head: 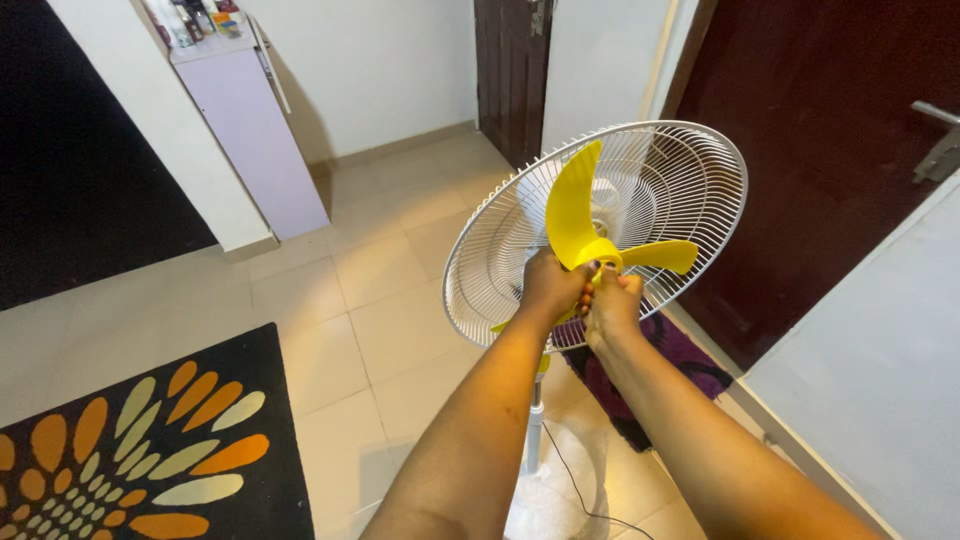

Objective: The person attaches a yellow fan blade to a standing fan motor and secures it with a nut. They then retrieve a yellow cap from a nearby mattress and place it over the blade hub to complete the assembly.

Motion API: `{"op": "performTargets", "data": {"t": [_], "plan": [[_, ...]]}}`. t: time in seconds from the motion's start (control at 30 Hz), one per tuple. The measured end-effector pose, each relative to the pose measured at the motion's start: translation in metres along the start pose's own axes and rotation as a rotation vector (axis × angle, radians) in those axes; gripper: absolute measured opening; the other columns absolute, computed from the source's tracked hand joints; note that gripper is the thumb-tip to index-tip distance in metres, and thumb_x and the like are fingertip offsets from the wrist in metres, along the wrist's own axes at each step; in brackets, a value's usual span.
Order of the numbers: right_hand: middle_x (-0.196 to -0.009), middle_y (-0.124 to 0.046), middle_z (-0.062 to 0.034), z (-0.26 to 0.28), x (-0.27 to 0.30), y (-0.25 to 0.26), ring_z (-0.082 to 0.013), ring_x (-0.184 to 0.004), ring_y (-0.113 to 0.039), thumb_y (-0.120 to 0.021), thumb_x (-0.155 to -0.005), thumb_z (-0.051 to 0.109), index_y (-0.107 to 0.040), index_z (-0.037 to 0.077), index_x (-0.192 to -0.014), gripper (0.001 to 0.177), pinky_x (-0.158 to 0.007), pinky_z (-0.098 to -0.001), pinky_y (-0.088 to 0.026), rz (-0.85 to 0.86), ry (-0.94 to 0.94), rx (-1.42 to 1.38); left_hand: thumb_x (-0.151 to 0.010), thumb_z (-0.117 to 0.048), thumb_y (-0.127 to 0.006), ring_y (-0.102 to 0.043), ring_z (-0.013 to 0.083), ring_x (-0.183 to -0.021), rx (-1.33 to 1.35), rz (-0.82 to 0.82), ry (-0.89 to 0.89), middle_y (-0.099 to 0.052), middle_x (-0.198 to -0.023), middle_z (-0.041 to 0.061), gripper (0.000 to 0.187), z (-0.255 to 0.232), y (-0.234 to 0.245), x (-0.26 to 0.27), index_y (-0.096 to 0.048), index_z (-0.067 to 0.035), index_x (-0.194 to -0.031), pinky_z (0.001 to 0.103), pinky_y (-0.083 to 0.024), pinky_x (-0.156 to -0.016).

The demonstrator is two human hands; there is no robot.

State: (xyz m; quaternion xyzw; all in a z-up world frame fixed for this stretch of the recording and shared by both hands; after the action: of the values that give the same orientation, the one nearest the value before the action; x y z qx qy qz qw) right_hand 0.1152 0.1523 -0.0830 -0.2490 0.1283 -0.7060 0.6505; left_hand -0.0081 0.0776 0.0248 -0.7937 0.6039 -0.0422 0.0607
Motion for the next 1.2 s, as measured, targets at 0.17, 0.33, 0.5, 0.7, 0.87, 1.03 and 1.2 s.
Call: {"op": "performTargets", "data": {"t": [0.17,0.33,0.5,0.7,0.87,1.03,1.2], "plan": [[-0.072,-0.052,-0.0049,0.007,0.006,0.000,-0.0137,-0.053,-0.048,-0.051,-0.107,0.030,-0.032,0.018,-0.106,0.023,-0.044,-0.0284,-0.036,-0.069,0.134,0.106,-0.080,-0.011,-0.080,-0.074,0.0196,-0.063,-0.307,-0.092,-0.351,-0.076,-0.078,0.012,0.023,-0.024,0.007,-0.001,-0.075,-0.002,-0.100,0.034,-0.059,-0.061],[-0.081,-0.056,-0.0070,0.010,0.012,-0.003,-0.0150,-0.058,-0.054,-0.054,-0.107,0.029,-0.033,0.016,-0.110,0.025,-0.048,-0.0292,-0.047,0.007,0.148,0.144,-0.082,-0.020,-0.077,-0.076,0.0234,-0.070,-0.447,-0.063,-0.304,-0.077,-0.085,0.013,0.026,-0.021,0.006,-0.013,-0.076,-0.006,-0.103,0.037,-0.060,-0.067],[-0.090,-0.060,-0.0144,0.035,0.031,-0.002,-0.0201,-0.065,-0.066,-0.056,-0.103,0.021,-0.027,0.013,-0.112,0.032,-0.055,-0.0354,-0.060,0.084,0.183,0.288,-0.084,-0.021,-0.074,-0.077,0.0269,-0.078,-0.404,-0.010,-0.257,-0.078,-0.091,0.015,0.029,-0.008,0.001,-0.013,-0.073,-0.006,-0.109,0.038,-0.060,-0.073],[-0.088,-0.060,-0.0163,0.063,0.043,-0.019,-0.0191,-0.061,-0.062,-0.056,-0.104,0.018,-0.026,0.008,-0.115,0.033,-0.049,-0.0324,-0.056,0.255,0.349,0.578,-0.083,-0.026,-0.077,-0.075,0.0305,-0.094,-0.488,-0.001,-0.323,-0.077,-0.102,0.014,0.035,-0.010,0.003,-0.017,-0.073,-0.010,-0.113,0.040,-0.057,-0.083],[-0.079,-0.064,-0.0177,0.085,0.088,-0.023,-0.0255,-0.060,-0.066,-0.060,-0.104,0.020,-0.031,0.005,-0.113,0.033,-0.052,-0.0379,-0.053,0.171,0.465,0.895,-0.084,-0.028,-0.074,-0.071,0.0327,-0.102,-0.609,0.035,-0.316,-0.076,-0.109,0.014,0.034,-0.013,-0.004,-0.012,-0.073,-0.014,-0.115,0.041,-0.054,-0.089],[-0.085,-0.065,-0.0249,0.110,0.115,-0.040,-0.0457,-0.077,-0.067,-0.065,-0.099,0.014,-0.041,0.003,-0.121,0.034,-0.063,-0.0516,-0.051,0.106,0.773,1.128,-0.082,-0.028,-0.074,-0.071,0.0345,-0.103,-0.617,0.031,-0.432,-0.076,-0.107,0.014,0.034,-0.022,-0.007,-0.009,-0.074,-0.012,-0.112,0.043,-0.054,-0.090],[-0.092,-0.065,-0.0280,0.108,0.119,-0.039,-0.0510,-0.086,-0.063,-0.066,-0.091,0.007,-0.044,0.001,-0.118,0.036,-0.071,-0.0556,-0.049,0.091,0.924,1.181,-0.082,-0.029,-0.075,-0.071,0.0356,-0.100,-0.676,0.018,-0.446,-0.076,-0.105,0.015,0.032,-0.019,-0.012,-0.014,-0.075,-0.013,-0.110,0.045,-0.054,-0.088]]}}
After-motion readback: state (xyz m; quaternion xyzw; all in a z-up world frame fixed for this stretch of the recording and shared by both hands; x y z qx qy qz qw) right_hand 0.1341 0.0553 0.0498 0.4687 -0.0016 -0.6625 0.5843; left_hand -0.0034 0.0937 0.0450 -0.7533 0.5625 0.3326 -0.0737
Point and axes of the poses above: each hand's wrist, its own x-axis away from the middle knuckle, its own y-axis out of the back of the hand, z = x × y, the point moved 10 cm from there along -x, towards the middle knuckle
